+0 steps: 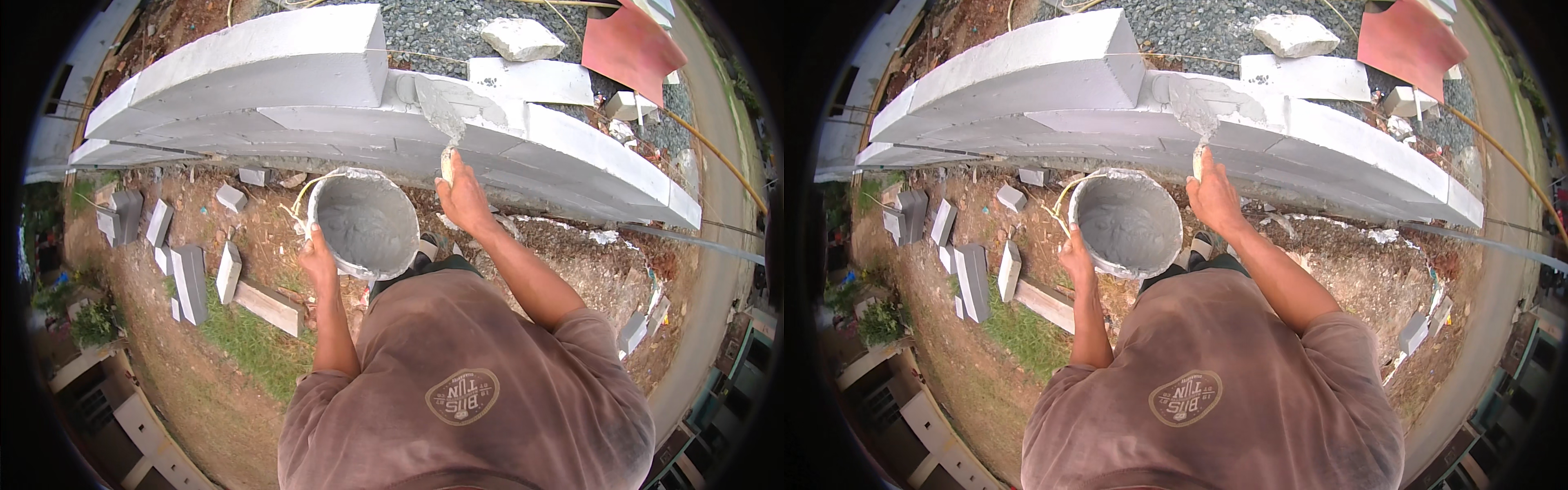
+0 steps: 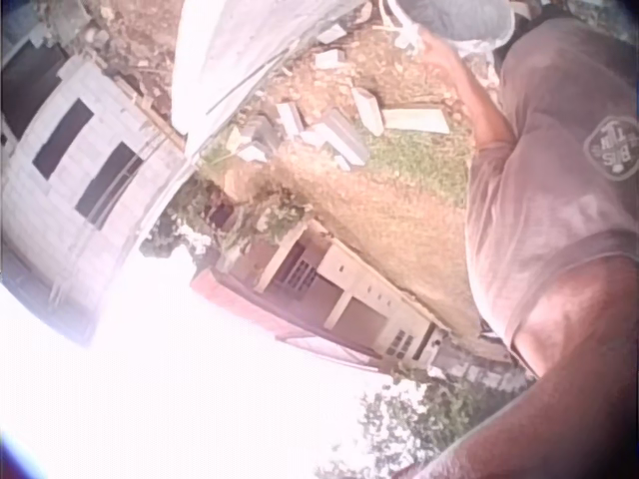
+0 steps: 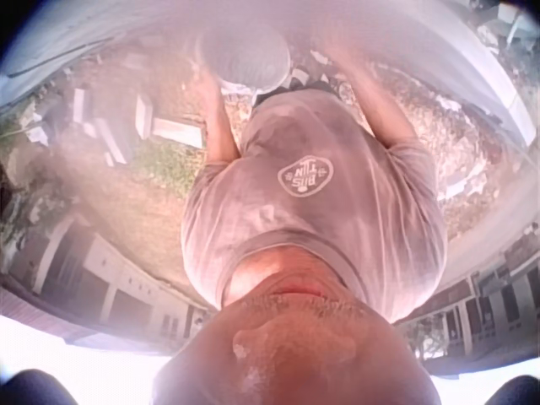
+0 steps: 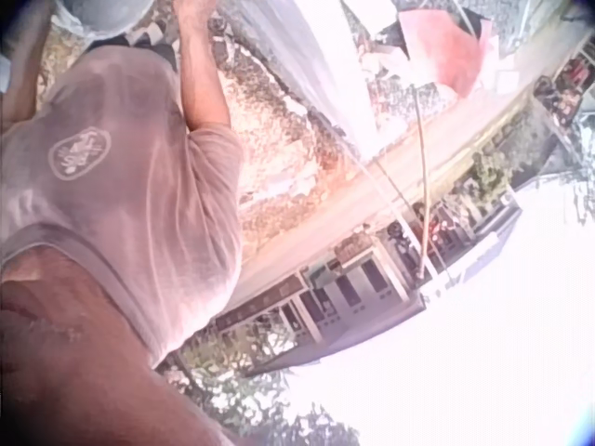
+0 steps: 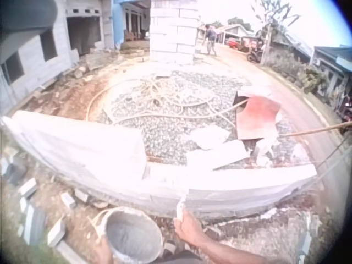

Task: The person scoops mortar from a bucket with a trowel and applies it to the joints of a partially built block wall. They then pick up a white block, place it on the wall, and tap it into position before continuing to apply mortar to the joints.

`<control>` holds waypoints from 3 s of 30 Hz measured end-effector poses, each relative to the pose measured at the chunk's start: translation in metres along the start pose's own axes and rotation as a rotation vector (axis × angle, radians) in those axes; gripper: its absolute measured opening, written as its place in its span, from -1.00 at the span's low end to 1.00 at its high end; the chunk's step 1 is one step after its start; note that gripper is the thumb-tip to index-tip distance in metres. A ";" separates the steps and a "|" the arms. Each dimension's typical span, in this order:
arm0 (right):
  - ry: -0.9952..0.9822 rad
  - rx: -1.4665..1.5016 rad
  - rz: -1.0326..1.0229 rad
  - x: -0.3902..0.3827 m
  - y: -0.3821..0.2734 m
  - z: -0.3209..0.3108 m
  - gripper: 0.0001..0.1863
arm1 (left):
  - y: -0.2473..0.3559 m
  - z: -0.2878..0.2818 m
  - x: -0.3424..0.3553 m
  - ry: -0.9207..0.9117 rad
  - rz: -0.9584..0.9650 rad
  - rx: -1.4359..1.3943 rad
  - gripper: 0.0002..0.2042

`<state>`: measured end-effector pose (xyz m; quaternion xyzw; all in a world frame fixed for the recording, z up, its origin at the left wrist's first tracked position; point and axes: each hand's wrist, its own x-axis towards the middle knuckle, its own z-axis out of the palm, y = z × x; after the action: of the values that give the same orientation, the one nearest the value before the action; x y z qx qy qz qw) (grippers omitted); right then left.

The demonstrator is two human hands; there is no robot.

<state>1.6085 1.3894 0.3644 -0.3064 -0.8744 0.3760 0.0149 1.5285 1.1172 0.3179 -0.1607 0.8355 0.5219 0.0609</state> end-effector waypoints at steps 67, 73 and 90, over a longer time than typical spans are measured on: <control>-0.438 0.456 0.365 -0.053 0.119 -0.169 -0.60 | 0.080 0.099 -0.041 -0.408 0.148 0.037 -0.45; 0.171 -0.424 -0.245 -0.003 0.161 -0.187 -0.58 | 0.077 0.102 -0.045 -0.391 0.146 0.028 -0.45; 0.425 -0.478 0.156 -0.051 0.240 -0.119 -0.49 | 0.026 0.072 -0.021 -0.285 0.091 0.106 -0.50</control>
<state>1.8061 1.5657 0.3005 -0.4387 -0.8892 0.0877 0.0959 1.5351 1.1967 0.3134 -0.0437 0.8512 0.4967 0.1638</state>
